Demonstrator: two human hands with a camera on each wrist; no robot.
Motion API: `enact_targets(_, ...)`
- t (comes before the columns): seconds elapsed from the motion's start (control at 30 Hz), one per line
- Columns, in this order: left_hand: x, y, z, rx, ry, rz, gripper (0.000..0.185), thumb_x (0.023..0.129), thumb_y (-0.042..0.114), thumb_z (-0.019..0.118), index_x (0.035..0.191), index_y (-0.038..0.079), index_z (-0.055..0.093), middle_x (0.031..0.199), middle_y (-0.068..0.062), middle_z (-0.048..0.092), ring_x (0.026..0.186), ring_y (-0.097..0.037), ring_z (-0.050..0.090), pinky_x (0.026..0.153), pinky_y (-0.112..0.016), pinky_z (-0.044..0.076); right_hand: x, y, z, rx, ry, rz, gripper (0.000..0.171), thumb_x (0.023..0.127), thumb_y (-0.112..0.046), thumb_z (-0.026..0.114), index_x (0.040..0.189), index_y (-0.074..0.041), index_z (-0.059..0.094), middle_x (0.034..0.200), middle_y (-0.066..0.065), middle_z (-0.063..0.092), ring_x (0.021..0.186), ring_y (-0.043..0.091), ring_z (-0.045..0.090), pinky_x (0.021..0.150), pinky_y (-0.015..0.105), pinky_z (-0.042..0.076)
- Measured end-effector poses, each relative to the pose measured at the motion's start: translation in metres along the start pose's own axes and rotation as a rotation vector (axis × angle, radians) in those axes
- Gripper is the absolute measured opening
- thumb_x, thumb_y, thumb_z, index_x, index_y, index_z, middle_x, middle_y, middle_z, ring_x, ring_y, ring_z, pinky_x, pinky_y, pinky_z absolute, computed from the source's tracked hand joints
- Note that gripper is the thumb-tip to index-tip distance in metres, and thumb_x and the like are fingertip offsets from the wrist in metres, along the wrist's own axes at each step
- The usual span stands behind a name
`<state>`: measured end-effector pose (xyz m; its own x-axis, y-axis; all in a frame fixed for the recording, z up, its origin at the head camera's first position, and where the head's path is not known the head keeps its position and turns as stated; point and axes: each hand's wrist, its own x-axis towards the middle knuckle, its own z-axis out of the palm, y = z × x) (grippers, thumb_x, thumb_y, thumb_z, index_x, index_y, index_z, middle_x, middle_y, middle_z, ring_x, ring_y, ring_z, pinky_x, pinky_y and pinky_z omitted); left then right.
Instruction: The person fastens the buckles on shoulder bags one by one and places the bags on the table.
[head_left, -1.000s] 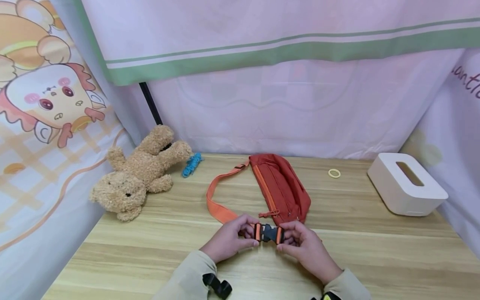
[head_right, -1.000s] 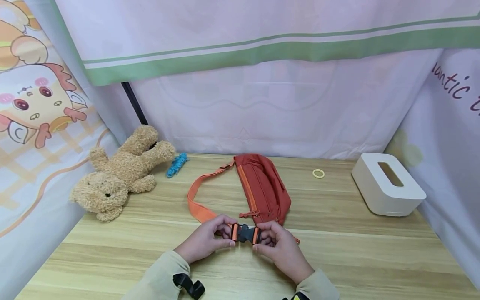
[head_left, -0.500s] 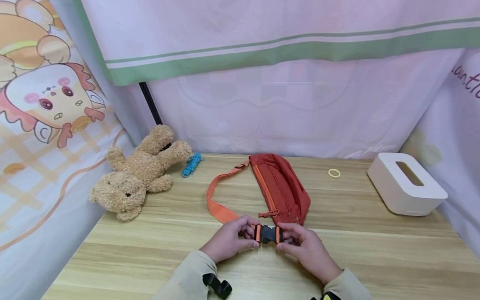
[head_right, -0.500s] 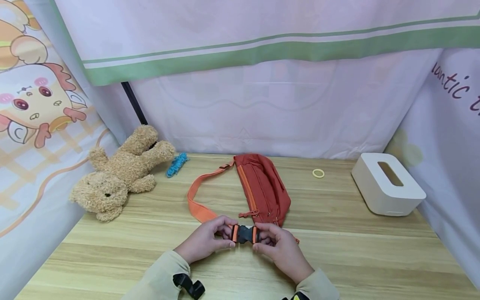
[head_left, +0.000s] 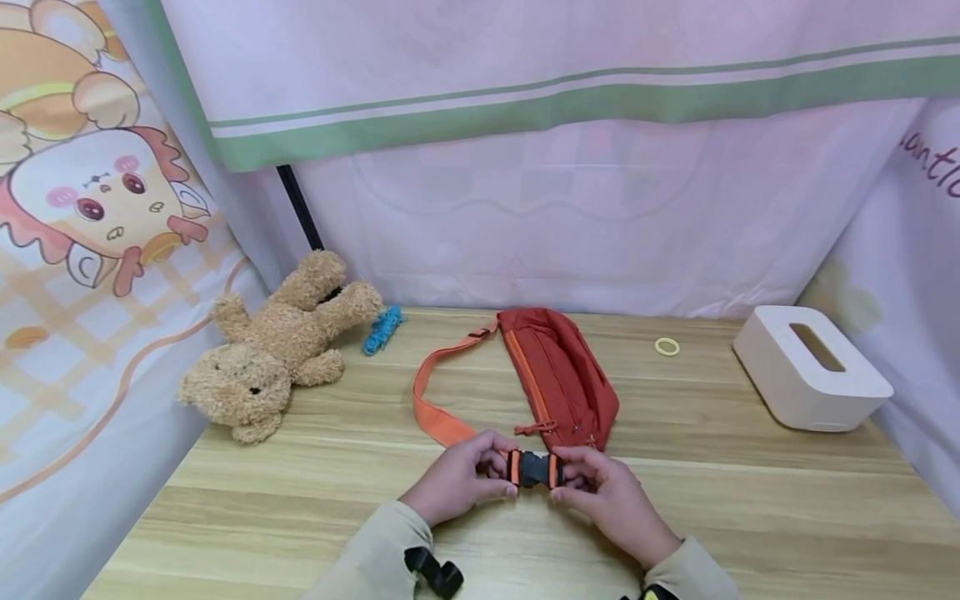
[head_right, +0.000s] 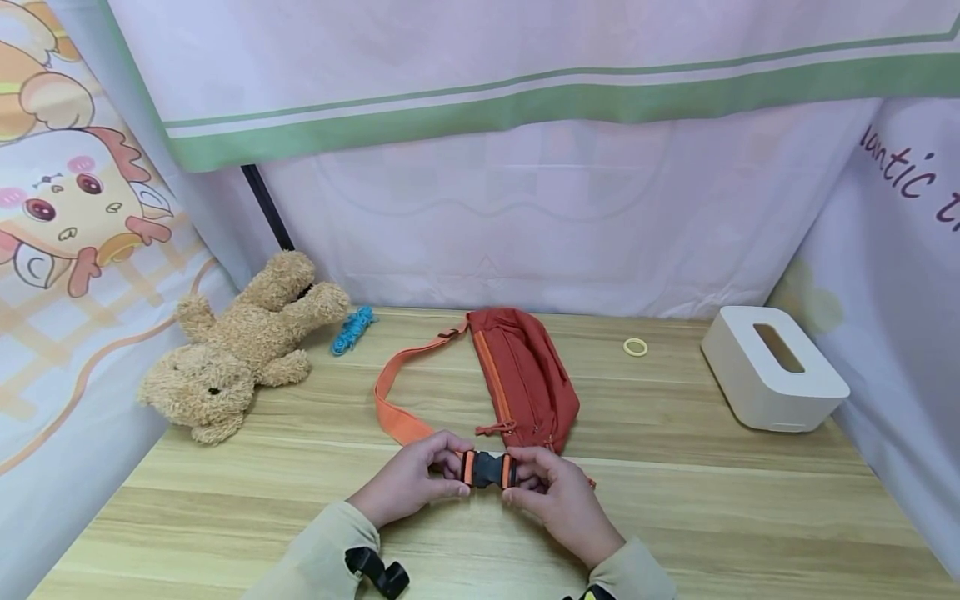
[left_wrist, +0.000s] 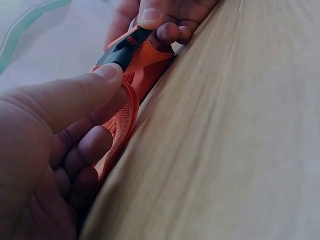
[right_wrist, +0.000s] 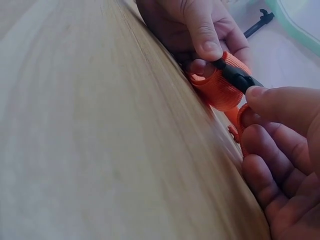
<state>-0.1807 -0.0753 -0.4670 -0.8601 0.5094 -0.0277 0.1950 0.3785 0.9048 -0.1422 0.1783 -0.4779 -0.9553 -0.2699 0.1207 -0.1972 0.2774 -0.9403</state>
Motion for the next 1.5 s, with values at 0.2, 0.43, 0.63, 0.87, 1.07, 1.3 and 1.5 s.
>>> enact_targets(0.2, 0.0, 0.001, 0.002, 0.011, -0.001, 0.007, 0.039, 0.084, 0.017, 0.082, 0.116, 0.025, 0.063, 0.09, 0.011, 0.07, 0.088, -0.007, 0.066, 0.087, -0.029, 0.049, 0.0, 0.001, 0.0, 0.016, -0.011, -0.009, 0.052, 0.083, -0.009, 0.082, 0.13, -0.001, 0.061, 0.092, 0.007, 0.073, 0.082, 0.013, 0.067, 0.074, 0.027, 0.057)
enact_targets(0.43, 0.002, 0.003, 0.007, 0.002, -0.011, 0.02, 0.041, 0.083, 0.017, 0.083, 0.118, 0.025, 0.063, 0.09, 0.01, 0.069, 0.086, -0.008, 0.065, 0.081, -0.026, 0.051, -0.002, -0.006, 0.007, -0.073, 0.017, 0.018, 0.051, 0.081, -0.013, 0.085, 0.127, -0.01, 0.062, 0.099, 0.007, 0.067, 0.084, 0.014, 0.062, 0.073, 0.025, 0.053)
enact_targets(0.63, 0.002, 0.004, 0.009, 0.016, -0.007, 0.029, 0.043, 0.083, 0.019, 0.084, 0.119, 0.027, 0.062, 0.089, 0.01, 0.069, 0.083, -0.009, 0.063, 0.075, -0.026, 0.052, 0.002, -0.012, 0.02, -0.168, 0.1, 0.031, 0.045, 0.077, -0.01, 0.087, 0.115, -0.021, 0.066, 0.114, 0.006, 0.067, 0.098, 0.018, 0.062, 0.081, 0.028, 0.053)
enact_targets(0.87, -0.001, 0.005, 0.005, 0.031, -0.002, 0.044, 0.047, 0.082, 0.02, 0.085, 0.123, 0.026, 0.062, 0.09, 0.01, 0.068, 0.081, -0.01, 0.063, 0.074, -0.025, 0.052, 0.005, -0.014, 0.023, -0.224, 0.146, 0.036, 0.042, 0.075, -0.005, 0.087, 0.105, -0.023, 0.064, 0.105, 0.002, 0.067, 0.092, 0.016, 0.061, 0.077, 0.028, 0.053)
enact_targets(1.07, -0.002, 0.005, 0.003, -0.007, -0.031, 0.068, 0.053, 0.083, 0.019, 0.085, 0.13, 0.018, 0.061, 0.093, 0.006, 0.068, 0.081, -0.011, 0.064, 0.075, -0.025, 0.054, 0.004, -0.014, 0.019, -0.235, 0.138, 0.021, 0.041, 0.072, -0.003, 0.087, 0.099, -0.022, 0.062, 0.102, 0.005, 0.067, 0.086, 0.018, 0.061, 0.069, 0.027, 0.053)
enact_targets(1.3, -0.002, 0.005, 0.0, 0.002, -0.066, 0.086, 0.062, 0.083, 0.018, 0.084, 0.138, 0.017, 0.056, 0.096, 0.006, 0.069, 0.083, -0.01, 0.063, 0.076, -0.026, 0.053, 0.003, -0.015, 0.012, -0.259, 0.134, 0.048, 0.042, 0.069, 0.001, 0.086, 0.097, -0.021, 0.063, 0.104, 0.008, 0.067, 0.087, 0.019, 0.061, 0.067, 0.027, 0.053)
enact_targets(1.5, -0.001, 0.006, 0.0, 0.012, -0.091, 0.085, 0.068, 0.082, 0.019, 0.085, 0.142, 0.018, 0.053, 0.097, 0.007, 0.07, 0.084, -0.012, 0.063, 0.077, -0.026, 0.053, 0.002, -0.017, 0.009, -0.268, 0.121, 0.054, 0.04, 0.067, 0.001, 0.085, 0.094, -0.02, 0.064, 0.103, 0.007, 0.068, 0.087, 0.02, 0.061, 0.068, 0.026, 0.053)
